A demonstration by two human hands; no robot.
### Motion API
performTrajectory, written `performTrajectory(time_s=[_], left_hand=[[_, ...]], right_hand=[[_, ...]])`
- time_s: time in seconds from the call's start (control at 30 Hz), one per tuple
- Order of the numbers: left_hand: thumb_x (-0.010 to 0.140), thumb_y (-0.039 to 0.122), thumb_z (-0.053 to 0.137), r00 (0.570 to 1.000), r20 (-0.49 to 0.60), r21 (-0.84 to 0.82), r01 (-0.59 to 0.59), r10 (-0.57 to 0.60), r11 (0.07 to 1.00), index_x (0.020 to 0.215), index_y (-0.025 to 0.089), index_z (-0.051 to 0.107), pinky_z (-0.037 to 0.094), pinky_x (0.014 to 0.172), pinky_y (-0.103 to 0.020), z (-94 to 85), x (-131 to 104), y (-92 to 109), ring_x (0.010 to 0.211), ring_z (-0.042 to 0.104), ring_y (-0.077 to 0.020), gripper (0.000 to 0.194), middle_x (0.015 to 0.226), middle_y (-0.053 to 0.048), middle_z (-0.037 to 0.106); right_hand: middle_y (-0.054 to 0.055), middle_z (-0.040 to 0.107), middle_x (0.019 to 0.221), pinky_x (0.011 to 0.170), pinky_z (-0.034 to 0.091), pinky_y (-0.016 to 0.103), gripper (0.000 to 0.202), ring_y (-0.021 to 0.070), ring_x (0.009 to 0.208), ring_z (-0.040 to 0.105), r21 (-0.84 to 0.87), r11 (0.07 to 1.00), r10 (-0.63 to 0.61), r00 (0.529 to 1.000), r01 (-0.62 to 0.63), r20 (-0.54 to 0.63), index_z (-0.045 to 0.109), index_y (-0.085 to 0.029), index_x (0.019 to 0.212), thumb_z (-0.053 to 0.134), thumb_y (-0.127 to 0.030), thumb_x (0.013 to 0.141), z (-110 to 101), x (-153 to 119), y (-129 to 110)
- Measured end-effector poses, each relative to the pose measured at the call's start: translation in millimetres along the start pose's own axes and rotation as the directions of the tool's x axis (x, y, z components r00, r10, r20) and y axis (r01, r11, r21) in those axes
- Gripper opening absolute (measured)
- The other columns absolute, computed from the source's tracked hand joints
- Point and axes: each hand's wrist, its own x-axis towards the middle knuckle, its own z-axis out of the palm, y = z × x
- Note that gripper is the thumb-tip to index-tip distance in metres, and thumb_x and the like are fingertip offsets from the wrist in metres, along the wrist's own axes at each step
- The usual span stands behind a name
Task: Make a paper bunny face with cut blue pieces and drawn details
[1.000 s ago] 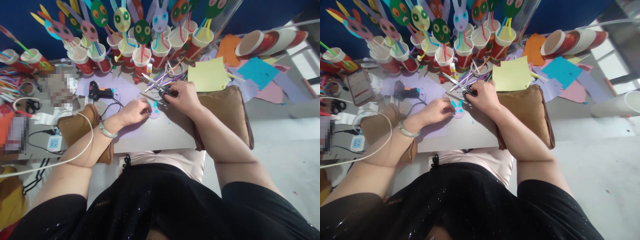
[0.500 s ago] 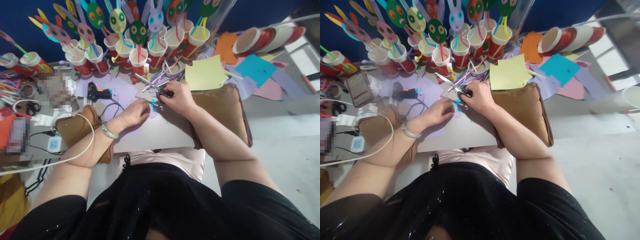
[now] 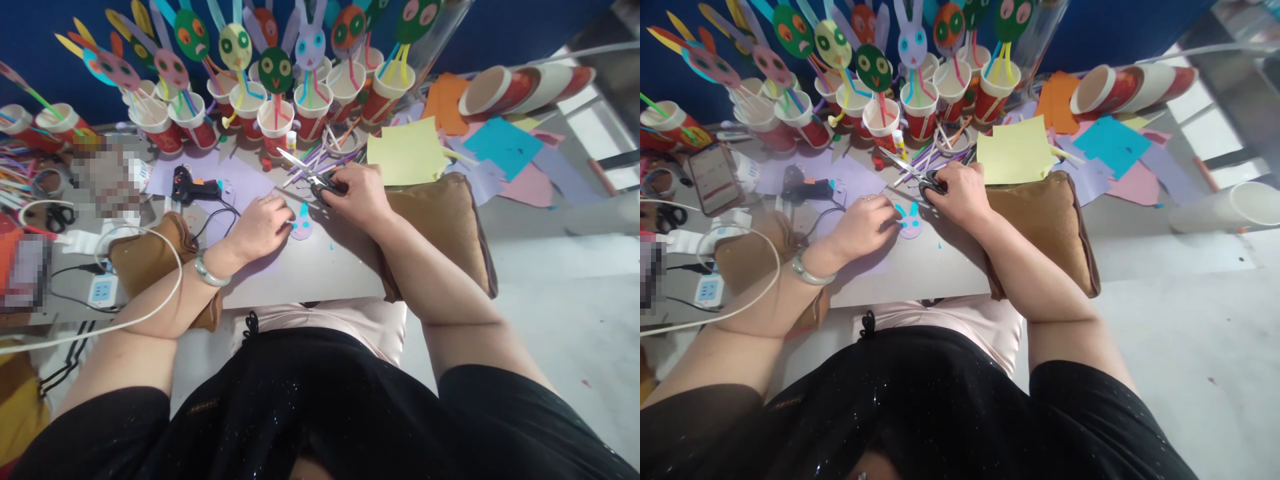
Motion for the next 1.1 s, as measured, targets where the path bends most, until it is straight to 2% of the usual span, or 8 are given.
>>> performTrajectory(time_s=[0.13,0.27,0.67,0.87,0.97,1.1], left_hand=[[0.103,0.026,0.054,0.962,0.122,0.013,-0.247,0.244,0.969,0.101,0.022,0.079,0.046,0.086,-0.041,-2.5,-2.8,-0.8,0.091,0.067,-0.0252,0.025,0.096,-0.008,0.073],[0.106,0.028,0.051,0.929,0.197,0.095,-0.335,0.312,0.937,0.110,0.023,0.076,0.043,0.084,-0.041,-5.4,-6.5,0.0,0.080,0.064,-0.0225,0.027,0.087,-0.006,0.070],[0.104,0.025,0.050,0.919,0.272,0.074,-0.316,0.286,0.946,0.121,0.021,0.073,0.046,0.081,-0.037,-8.7,-9.1,3.4,0.073,0.066,-0.0201,0.029,0.080,-0.005,0.070],[0.101,0.021,0.050,0.925,0.251,-0.038,-0.284,0.284,0.958,0.118,0.021,0.074,0.045,0.072,-0.035,-5.4,-8.7,0.8,0.066,0.065,-0.0202,0.030,0.071,-0.003,0.068],[0.099,0.021,0.052,0.919,0.262,-0.111,-0.275,0.295,0.955,0.117,0.023,0.077,0.044,0.067,-0.034,-8.4,-7.1,-3.7,0.066,0.066,-0.0198,0.030,0.071,-0.003,0.069],[0.096,0.019,0.053,0.932,0.252,-0.132,-0.235,0.262,0.963,0.118,0.026,0.081,0.045,0.066,-0.032,-13.9,-5.9,-9.3,0.067,0.067,-0.0195,0.036,0.073,-0.004,0.073]], right_hand=[[0.007,0.066,0.081,0.088,0.039,0.046,0.028,0.0251,0.081,0.059,-0.008,1.000,0.000,1.000,0.000,-0.022,0.052,-0.024,0.065,0.065,-0.037,0.085,0.4,-0.3,3.9],[0.007,0.065,0.080,0.087,0.038,0.045,0.026,0.0256,0.081,0.058,-0.027,1.000,-0.005,1.000,0.005,-0.017,0.055,-0.023,0.067,0.064,-0.039,0.086,2.1,-0.1,7.2],[0.008,0.065,0.079,0.090,0.040,0.048,0.027,0.0271,0.081,0.059,-0.031,1.000,-0.007,1.000,0.006,-0.006,0.054,-0.024,0.065,0.064,-0.039,0.086,1.4,-1.8,5.5],[0.008,0.064,0.079,0.090,0.040,0.048,0.027,0.0283,0.085,0.060,-0.044,0.999,-0.010,1.000,0.010,0.010,0.055,-0.024,0.066,0.064,-0.040,0.086,2.0,-1.9,5.4],[0.008,0.063,0.081,0.092,0.039,0.049,0.027,0.0285,0.087,0.060,-0.023,1.000,-0.004,1.000,0.004,0.015,0.053,-0.023,0.067,0.064,-0.039,0.085,2.0,-1.9,5.6],[0.009,0.063,0.082,0.091,0.039,0.049,0.026,0.0287,0.087,0.059,-0.024,1.000,-0.017,1.000,0.017,0.011,0.054,-0.023,0.068,0.064,-0.039,0.086,2.4,-1.9,7.3]])
